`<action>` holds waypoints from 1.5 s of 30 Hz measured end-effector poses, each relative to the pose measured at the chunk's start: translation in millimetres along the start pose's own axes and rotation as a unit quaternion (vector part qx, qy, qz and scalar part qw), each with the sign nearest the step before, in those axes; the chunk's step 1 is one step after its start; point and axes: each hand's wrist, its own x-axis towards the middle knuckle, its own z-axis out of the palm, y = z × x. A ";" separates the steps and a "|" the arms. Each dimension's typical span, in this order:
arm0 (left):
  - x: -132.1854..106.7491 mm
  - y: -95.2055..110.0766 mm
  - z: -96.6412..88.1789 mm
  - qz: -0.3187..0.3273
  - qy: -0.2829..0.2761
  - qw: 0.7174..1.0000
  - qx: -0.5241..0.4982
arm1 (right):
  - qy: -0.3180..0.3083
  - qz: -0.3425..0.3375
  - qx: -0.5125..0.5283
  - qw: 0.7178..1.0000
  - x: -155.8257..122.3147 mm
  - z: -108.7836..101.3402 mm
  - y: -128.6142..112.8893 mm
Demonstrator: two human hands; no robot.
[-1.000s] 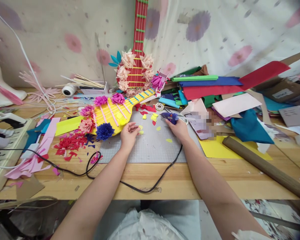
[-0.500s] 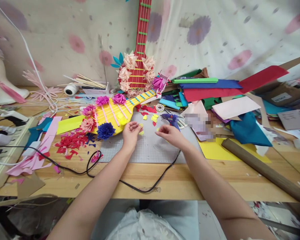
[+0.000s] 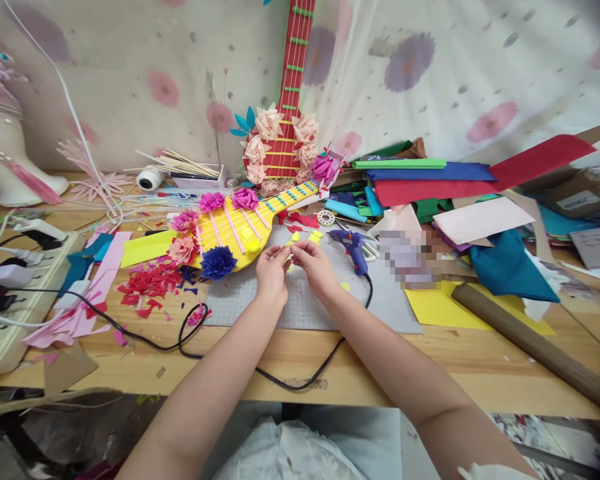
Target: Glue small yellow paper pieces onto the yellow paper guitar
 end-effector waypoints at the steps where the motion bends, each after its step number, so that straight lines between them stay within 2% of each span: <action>1: -0.4 -0.1 0.0 0.000 -0.003 1.000 0.002 | 0.004 0.005 0.012 1.000 0.6 0.9 1.3; 4: -2.9 1.6 -2.9 0.000 -0.019 0.999 0.033 | 0.003 0.017 0.030 0.999 2.9 1.0 2.4; 6: -5.6 6.6 -7.5 0.025 -0.036 0.996 0.082 | 0.000 0.030 0.033 0.999 4.9 -0.4 0.4; 9: -7.6 24.5 -17.7 0.144 -0.053 0.974 0.168 | -0.018 0.060 0.011 0.998 8.9 -2.5 -4.3; 12: -1.4 55.9 -27.8 0.292 -0.038 0.931 0.217 | -0.070 0.081 -0.057 0.993 15.1 -1.7 -8.0; 15: 13.0 91.1 -33.9 0.382 -0.033 0.884 0.269 | -0.129 0.064 -0.144 0.979 24.3 1.5 -11.0; 17: 23.2 109.5 -35.2 0.403 -0.084 0.839 0.356 | -0.165 0.032 -0.204 0.965 31.5 3.1 -14.2; 18: 27.6 116.0 -35.2 0.398 -0.124 0.808 0.417 | -0.179 0.012 -0.235 0.955 35.3 3.3 -16.2; 19: 31.3 120.4 -34.7 0.385 -0.171 0.767 0.484 | -0.189 -0.006 -0.266 0.945 39.0 3.1 -18.4; 21: 36.9 123.2 -32.8 0.362 -0.261 0.665 0.599 | -0.195 -0.037 -0.327 0.924 46.5 1.4 -22.6; 23: 41.3 120.0 -30.1 0.355 -0.324 0.573 0.664 | -0.192 -0.061 -0.375 0.905 53.8 -0.9 -25.3; 24: 43.5 117.2 -28.6 0.357 -0.344 0.538 0.682 | -0.192 -0.074 -0.392 0.897 57.3 -1.9 -25.9; 26: 48.3 111.3 -25.9 0.356 -0.370 0.491 0.704 | -0.203 -0.102 -0.411 0.883 63.3 -2.6 -25.9; 28: 52.8 107.6 -24.4 0.354 -0.377 0.458 0.723 | -0.224 -0.127 -0.422 0.870 67.5 -1.1 -25.7; 31: 56.5 108.6 -25.2 0.356 -0.353 0.445 0.742 | -0.255 -0.147 -0.444 0.846 69.6 5.2 -27.9; 35: 56.4 116.7 -30.5 0.360 -0.322 0.460 0.745 | -0.288 -0.157 -0.479 0.814 68.2 17.7 -34.0; 38: 56.1 121.1 -34.5 0.359 -0.326 0.474 0.735 | -0.311 -0.159 -0.501 0.792 69.1 26.0 -36.0; 45: 55.7 123.6 -37.4 0.358 -0.345 0.490 0.717 | -0.329 -0.155 -0.530 0.766 72.7 38.1 -39.8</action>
